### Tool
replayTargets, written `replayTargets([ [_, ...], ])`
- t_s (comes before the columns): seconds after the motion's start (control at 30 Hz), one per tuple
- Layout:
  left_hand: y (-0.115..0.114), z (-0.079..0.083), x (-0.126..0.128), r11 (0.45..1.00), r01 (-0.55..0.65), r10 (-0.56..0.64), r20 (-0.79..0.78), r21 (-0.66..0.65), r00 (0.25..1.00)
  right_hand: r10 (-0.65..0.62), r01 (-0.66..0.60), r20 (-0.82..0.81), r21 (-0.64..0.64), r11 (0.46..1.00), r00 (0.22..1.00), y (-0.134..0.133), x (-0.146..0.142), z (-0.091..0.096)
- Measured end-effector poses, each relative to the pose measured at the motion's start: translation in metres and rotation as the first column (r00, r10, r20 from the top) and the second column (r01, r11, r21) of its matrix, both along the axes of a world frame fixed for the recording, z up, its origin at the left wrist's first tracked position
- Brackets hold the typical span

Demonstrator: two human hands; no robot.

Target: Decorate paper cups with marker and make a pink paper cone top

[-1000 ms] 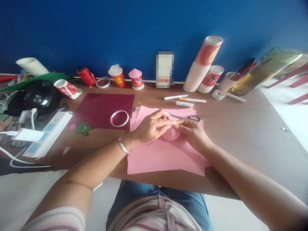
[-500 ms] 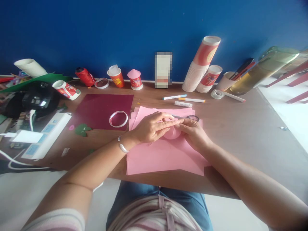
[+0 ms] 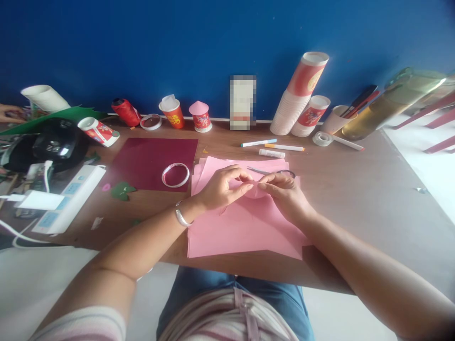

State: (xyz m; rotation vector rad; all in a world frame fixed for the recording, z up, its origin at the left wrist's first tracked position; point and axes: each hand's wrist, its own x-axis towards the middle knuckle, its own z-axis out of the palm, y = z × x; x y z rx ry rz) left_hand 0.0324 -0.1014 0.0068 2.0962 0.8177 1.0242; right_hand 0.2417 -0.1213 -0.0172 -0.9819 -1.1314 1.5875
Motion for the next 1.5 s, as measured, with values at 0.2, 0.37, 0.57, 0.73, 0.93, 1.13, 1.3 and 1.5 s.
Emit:
replayTargets([
  [0.2,0.0,0.005,-0.001,0.981,0.036,-0.027,0.047,-0.193,0.999,0.043,-0.043,-0.006,0.004,0.999,0.999,-0.001,0.0,0.0],
  [0.37,0.0,0.006,-0.001,0.971,0.052,-0.049,0.021,-0.233,0.999,0.016,-0.017,0.045,0.006,1.0,0.999,-0.003,-0.002,0.004],
  [0.57,-0.002,0.003,-0.001,0.958,0.085,-0.072,0.057,-0.273,0.996,-0.052,0.048,0.199,0.025,0.999,0.979,-0.003,-0.001,0.007],
  [0.73,0.0,0.004,-0.001,0.932,0.055,-0.033,0.067,-0.358,0.997,-0.042,0.036,0.26,0.027,0.999,0.965,-0.002,0.002,0.002],
  [0.93,0.004,0.003,-0.003,0.896,0.021,0.036,0.121,-0.443,0.992,0.043,-0.04,0.133,-0.023,0.999,0.99,-0.002,0.002,0.004],
  [1.13,0.005,-0.001,-0.005,0.897,0.034,0.06,0.197,-0.441,0.979,-0.038,0.049,0.144,-0.075,0.996,0.989,-0.001,0.0,0.003],
  [1.3,0.006,-0.004,-0.005,0.878,-0.107,0.221,0.197,-0.466,0.955,-0.023,0.035,0.143,-0.084,0.996,0.989,0.0,0.004,-0.003],
  [1.5,0.004,-0.002,-0.002,0.871,-0.022,0.15,0.223,-0.49,0.963,-0.013,0.027,0.141,-0.097,0.995,0.99,-0.001,0.003,-0.001],
])
